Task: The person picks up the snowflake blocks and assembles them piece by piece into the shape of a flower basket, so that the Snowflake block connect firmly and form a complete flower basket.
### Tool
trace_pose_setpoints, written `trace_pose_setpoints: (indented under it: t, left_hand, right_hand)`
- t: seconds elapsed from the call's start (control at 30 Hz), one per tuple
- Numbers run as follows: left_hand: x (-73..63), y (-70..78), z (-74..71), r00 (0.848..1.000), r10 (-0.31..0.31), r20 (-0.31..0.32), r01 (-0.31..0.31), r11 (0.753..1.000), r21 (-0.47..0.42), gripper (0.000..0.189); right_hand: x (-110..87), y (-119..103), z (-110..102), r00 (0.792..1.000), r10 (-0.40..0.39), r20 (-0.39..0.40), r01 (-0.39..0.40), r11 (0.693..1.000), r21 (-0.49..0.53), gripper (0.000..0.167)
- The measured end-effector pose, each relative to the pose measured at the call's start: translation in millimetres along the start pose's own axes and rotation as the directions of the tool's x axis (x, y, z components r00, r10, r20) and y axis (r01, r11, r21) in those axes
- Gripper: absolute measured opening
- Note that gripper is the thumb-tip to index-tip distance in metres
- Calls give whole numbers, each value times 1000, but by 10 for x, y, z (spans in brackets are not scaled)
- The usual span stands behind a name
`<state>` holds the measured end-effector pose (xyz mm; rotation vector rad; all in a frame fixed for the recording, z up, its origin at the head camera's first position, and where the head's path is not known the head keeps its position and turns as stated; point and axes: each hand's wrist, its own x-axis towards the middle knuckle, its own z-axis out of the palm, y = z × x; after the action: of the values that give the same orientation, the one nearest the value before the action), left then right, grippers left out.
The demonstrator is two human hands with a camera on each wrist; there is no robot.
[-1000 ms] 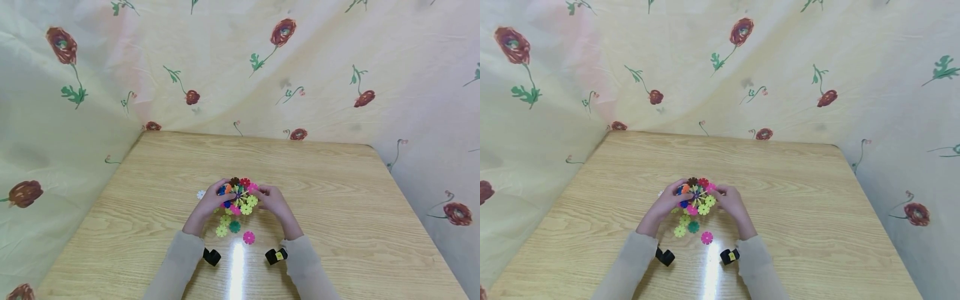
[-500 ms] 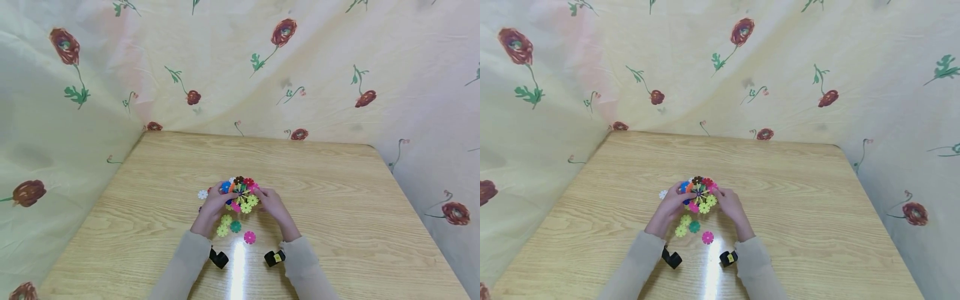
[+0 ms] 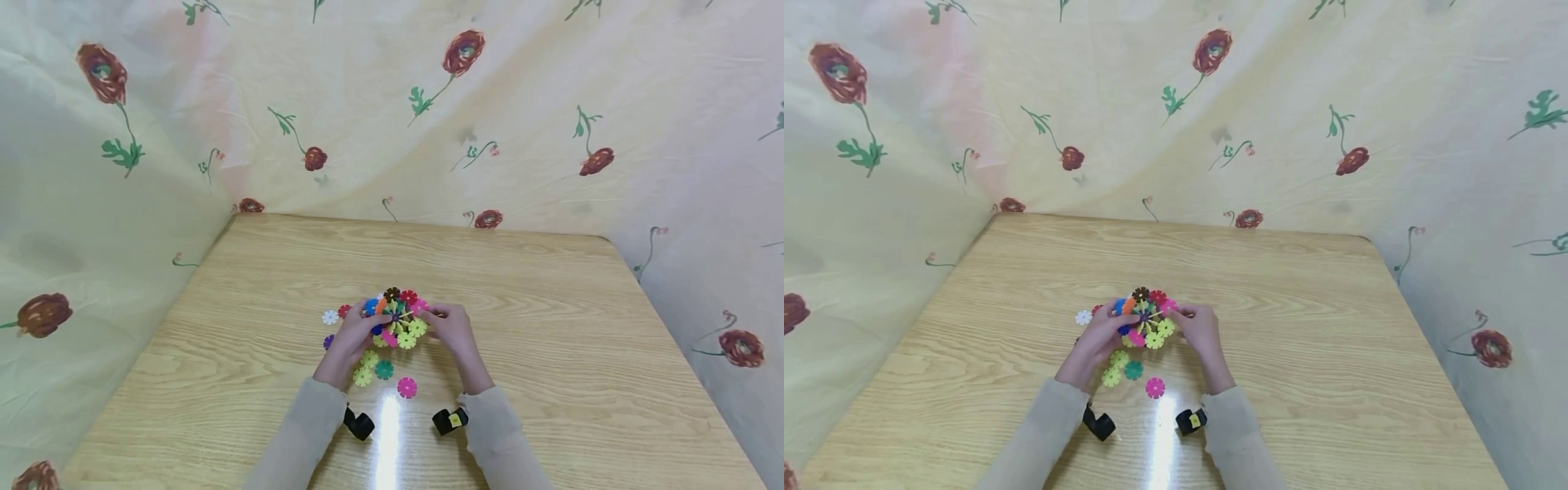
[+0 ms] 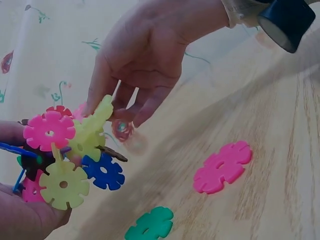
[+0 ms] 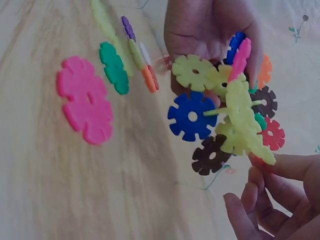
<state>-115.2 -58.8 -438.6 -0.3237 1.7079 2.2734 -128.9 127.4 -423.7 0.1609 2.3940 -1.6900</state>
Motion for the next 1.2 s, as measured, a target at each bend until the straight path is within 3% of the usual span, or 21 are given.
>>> trace_pose_setpoints:
  t: [0.33, 0.77, 0.93, 1.03, 1.2]
  left_hand:
    - [-12, 33, 31, 1000, 17, 7, -17, 997, 70, 43]
    - [-9, 89, 96, 1000, -17, 8, 17, 999, 39, 70]
    - [11, 122, 92, 1000, -21, 11, 21, 1000, 6, 46]
    - [19, 139, 49, 998, -34, 55, 38, 997, -61, 37]
    - [0, 172, -23, 977, -55, 206, 92, 981, -170, 54]
  right_hand:
    - [-37, -69, -25, 1000, 15, 21, -13, 996, -92, 20]
    - [-2, -116, -26, 999, 40, 14, -38, 996, -84, 22]
    - [6, -146, -33, 999, 29, 21, -28, 997, -75, 22]
    - [9, -177, -43, 999, 12, 39, -9, 997, -79, 22]
    - [-9, -258, -61, 998, 6, 58, -1, 996, -87, 23]
